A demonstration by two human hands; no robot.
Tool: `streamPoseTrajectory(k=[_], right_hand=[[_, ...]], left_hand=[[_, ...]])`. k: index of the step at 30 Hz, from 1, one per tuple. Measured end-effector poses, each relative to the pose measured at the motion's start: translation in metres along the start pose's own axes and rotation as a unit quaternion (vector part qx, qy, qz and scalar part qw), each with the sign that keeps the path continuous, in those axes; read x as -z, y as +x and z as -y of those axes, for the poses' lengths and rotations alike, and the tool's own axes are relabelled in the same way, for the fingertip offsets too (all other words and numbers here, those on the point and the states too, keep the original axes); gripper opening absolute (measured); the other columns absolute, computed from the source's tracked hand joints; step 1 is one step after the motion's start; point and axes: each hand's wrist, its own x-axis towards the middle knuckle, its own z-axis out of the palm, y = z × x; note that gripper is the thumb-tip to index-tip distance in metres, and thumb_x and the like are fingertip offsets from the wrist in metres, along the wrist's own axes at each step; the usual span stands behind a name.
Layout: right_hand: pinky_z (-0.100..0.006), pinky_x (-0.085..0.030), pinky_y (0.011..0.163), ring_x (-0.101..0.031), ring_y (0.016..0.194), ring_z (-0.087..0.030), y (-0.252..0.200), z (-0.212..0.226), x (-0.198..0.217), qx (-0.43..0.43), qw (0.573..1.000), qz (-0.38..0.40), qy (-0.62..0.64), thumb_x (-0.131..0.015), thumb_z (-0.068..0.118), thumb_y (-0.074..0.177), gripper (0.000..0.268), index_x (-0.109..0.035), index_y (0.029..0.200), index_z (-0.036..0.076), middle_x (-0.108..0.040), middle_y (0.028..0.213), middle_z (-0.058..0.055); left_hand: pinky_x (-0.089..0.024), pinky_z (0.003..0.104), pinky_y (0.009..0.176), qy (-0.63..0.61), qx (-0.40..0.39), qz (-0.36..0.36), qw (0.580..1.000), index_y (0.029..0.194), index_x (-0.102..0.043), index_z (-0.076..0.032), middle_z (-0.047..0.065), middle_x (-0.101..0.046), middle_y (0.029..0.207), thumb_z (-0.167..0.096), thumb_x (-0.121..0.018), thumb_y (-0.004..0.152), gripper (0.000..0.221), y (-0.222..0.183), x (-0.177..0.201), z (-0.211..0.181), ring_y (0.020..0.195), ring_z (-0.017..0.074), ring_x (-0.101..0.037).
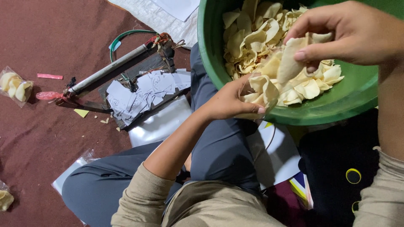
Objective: The person sits on the floor and packages dried banana chips into small clear plastic bags. They fill each bag with chips from a green bowl, insert a small paper label, and seal the bag using a handheld heat sealer. The finished packages are placed on the floor to the left.
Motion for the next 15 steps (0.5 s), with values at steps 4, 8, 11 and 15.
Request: streamPoseTrajectory(k=[4, 8, 11, 15], right_hand=[[-0.031, -0.056, 0.079, -0.069, 0.084, -0.019, 0.002, 0.006, 0.002, -0.043, 0.981, 0.010, -0.186, -0.079, 0.013, 0.080, 0.045, -0.072, 0.124, 0.011, -0.077, 0.111, -0.002], [-0.029, -0.058, 0.082, -0.071, 0.096, -0.015, 0.004, 0.002, 0.004, 0.015, 0.972, 0.004, -0.236, -0.081, 0.015, 0.079, 0.045, -0.073, 0.123, 0.009, -0.075, 0.117, -0.004], [-0.027, -0.059, 0.088, -0.078, 0.095, -0.008, 0.002, 0.011, -0.005, 0.009, 0.938, 0.049, -0.344, -0.082, 0.030, 0.076, 0.041, -0.076, 0.117, 0.023, -0.083, 0.103, 0.008], [-0.031, -0.056, 0.077, -0.073, 0.084, -0.017, -0.017, 0.030, -0.010, 0.097, 0.958, -0.029, -0.267, -0.062, 0.008, 0.102, 0.022, -0.073, 0.121, 0.006, -0.077, 0.102, -0.006]], left_hand=[[-0.052, 0.034, 0.110, -0.040, 0.012, 0.007, 0.999, 0.141, -0.051, -0.007, 0.005, -0.063, 0.134, -0.018, -0.084, 0.083, 0.068, 0.000, -0.003, 0.001, 0.126, 0.0182, -0.061], [-0.048, 0.031, 0.108, 0.020, 0.018, -0.005, 1.000, 0.141, -0.051, -0.008, 0.003, -0.064, 0.132, -0.024, -0.086, 0.079, 0.074, 0.002, 0.000, 0.004, 0.120, 0.0162, -0.062], [-0.050, 0.035, 0.111, -0.025, 0.019, 0.010, 0.999, 0.145, -0.047, -0.006, 0.007, -0.063, 0.137, -0.022, -0.085, 0.080, 0.077, 0.001, 0.000, 0.000, 0.125, 0.0207, -0.063], [-0.048, 0.034, 0.111, -0.016, 0.008, 0.009, 1.000, 0.142, -0.050, -0.008, 0.005, -0.063, 0.134, -0.024, -0.086, 0.081, 0.073, 0.000, 0.001, 0.000, 0.124, 0.0195, -0.063]])
